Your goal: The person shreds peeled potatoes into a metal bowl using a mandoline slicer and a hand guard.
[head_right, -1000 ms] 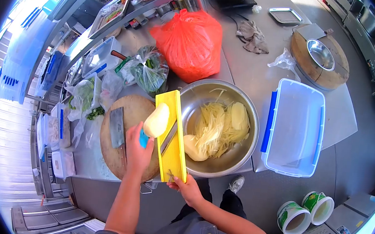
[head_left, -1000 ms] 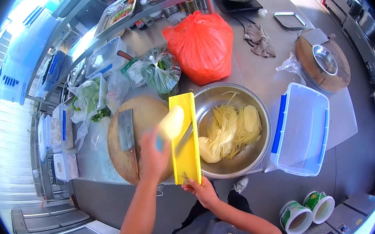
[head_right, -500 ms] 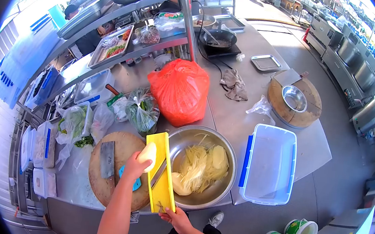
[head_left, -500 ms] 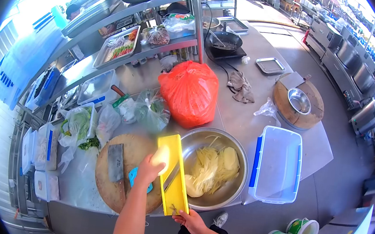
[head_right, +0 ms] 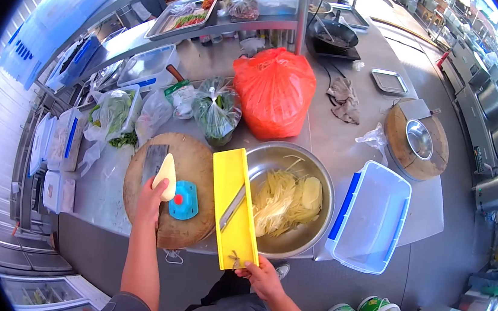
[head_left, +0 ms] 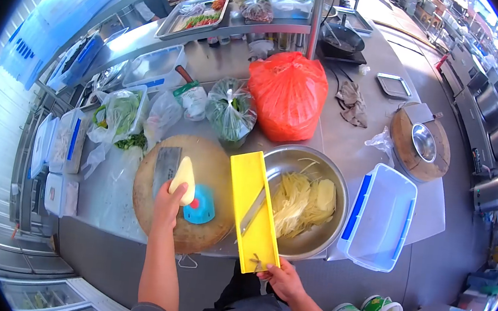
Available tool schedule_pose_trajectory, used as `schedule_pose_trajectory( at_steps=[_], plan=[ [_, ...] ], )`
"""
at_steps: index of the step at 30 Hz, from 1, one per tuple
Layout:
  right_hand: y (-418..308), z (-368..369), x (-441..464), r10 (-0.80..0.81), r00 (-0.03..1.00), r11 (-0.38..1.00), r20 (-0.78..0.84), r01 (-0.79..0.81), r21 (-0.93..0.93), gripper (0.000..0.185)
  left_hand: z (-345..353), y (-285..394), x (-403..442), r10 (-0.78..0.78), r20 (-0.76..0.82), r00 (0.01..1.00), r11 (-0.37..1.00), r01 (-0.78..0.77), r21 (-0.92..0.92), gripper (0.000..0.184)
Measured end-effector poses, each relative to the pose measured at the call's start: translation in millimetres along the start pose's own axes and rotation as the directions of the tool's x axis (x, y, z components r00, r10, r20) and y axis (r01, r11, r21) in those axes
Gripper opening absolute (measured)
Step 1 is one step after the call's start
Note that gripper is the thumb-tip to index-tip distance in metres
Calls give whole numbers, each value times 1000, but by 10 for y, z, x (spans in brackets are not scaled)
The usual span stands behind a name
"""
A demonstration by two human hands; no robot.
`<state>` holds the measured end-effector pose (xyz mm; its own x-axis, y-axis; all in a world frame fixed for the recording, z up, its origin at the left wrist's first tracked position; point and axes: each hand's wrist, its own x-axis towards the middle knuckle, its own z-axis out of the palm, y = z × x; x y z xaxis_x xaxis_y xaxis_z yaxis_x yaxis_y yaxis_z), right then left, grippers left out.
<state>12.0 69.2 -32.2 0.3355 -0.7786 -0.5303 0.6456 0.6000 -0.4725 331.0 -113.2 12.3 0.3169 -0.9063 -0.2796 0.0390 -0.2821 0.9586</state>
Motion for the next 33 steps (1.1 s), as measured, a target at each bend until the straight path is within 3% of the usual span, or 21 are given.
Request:
schedule_pose_trajectory(
  at_steps=[2, 4, 5, 7, 10, 14, 15, 16, 18, 20, 21, 22, 23, 24, 28, 33],
  plan=[
    [-138, -93, -98, -2, 1000, 1000, 14, 1, 26, 29, -61, -31, 32, -7, -41, 999, 995, 11, 99, 47],
    [-236, -145, -209, -31, 998, 992, 50, 24, 126, 30, -156, -161, 61, -75, 102, 992, 960, 99, -260, 48],
    [-297, -135, -256, -22, 1000, 988, -1, 22, 153, 30, -185, -230, 84, -79, 103, 992, 957, 104, -271, 48],
    [-332, -206, -365, -42, 999, 984, -21, 45, 173, 32, -252, -302, -35, -42, 364, 931, 797, 251, -550, 51],
    [-531, -259, -525, -89, 995, 978, -56, 97, 182, 36, -126, -380, -171, -82, 294, 952, 714, 262, -649, 55],
    [-621, -416, -760, -70, 985, 956, -158, 111, 271, 42, -127, -452, -393, -15, 426, 905, 670, 325, -667, 62],
    [-635, -453, -790, -34, 984, 921, -177, 100, 375, 44, -132, -482, -394, -26, 422, 906, 662, 332, -672, 62],
    [-635, -483, -829, 3, 981, 874, -194, 92, 478, 46, -158, -511, -392, -36, 376, 926, 704, 291, -648, 62],
    [-651, -579, -849, 29, 968, 874, -250, 97, 476, 46, -186, -521, -303, -44, 328, 944, 741, 251, -623, 64],
    [-640, -718, -876, -30, 990, 835, -141, 102, 541, 43, -184, -487, -165, 26, 103, 994, 971, 0, -239, 65],
    [-661, -686, -901, -76, 991, 815, -108, 124, 566, 40, -104, -300, -168, 41, 29, 999, 999, -41, 18, 67],
    [-678, -676, -918, -74, 991, 817, -115, 127, 563, 40, -89, -287, -107, 34, 31, 999, 999, -34, 15, 67],
    [-691, -672, -938, -88, 986, 789, -140, 154, 595, 34, -89, -285, -53, 163, -4, 987, 898, -146, 414, 68],
    [-704, -658, -951, -101, 981, 759, -164, 183, 625, 29, -82, -283, -9, 293, 19, 956, 634, -209, 744, 70],
    [-767, -560, -1000, -116, 973, 742, -200, 219, 634, 27, 71, -236, 107, 326, -15, 945, 542, -174, 822, 70],
    [-778, -576, -1052, -124, 964, 759, -235, 244, 604, 29, 159, -185, 238, 258, -14, 966, 472, -113, 875, 66]
  ],
)
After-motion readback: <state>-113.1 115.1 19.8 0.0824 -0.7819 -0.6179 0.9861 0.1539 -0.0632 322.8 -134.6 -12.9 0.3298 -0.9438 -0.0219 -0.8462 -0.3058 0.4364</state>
